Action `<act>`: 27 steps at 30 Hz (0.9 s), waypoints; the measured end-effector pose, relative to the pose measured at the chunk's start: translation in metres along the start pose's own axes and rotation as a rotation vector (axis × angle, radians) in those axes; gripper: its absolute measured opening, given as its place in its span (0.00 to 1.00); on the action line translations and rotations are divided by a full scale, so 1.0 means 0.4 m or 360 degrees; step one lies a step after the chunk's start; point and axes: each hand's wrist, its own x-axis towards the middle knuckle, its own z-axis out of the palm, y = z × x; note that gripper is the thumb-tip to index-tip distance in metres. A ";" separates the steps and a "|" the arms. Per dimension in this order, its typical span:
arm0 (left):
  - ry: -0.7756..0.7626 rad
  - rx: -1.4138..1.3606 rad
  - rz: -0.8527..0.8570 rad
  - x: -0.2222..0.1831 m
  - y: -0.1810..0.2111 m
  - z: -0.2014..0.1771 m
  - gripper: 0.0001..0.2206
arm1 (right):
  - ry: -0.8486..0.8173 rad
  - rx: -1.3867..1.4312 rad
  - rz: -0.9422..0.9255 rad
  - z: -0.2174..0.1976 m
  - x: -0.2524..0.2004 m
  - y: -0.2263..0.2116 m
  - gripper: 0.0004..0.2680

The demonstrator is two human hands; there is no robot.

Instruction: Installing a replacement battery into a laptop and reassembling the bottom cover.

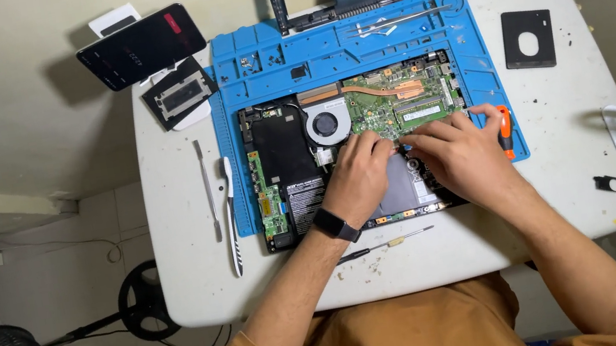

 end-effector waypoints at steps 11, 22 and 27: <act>0.0042 -0.0357 -0.0167 0.005 -0.070 -0.110 0.08 | -0.0082 0.0150 -0.0126 0.017 0.062 0.011 0.04; 0.0069 -0.0481 -0.0333 -0.041 -0.047 -0.209 0.07 | -0.0163 0.0274 -0.0588 0.034 0.108 0.083 0.01; 0.0149 -0.0472 -0.0318 -0.062 -0.021 -0.251 0.06 | -0.0197 0.0283 -0.0505 0.037 0.109 0.076 0.02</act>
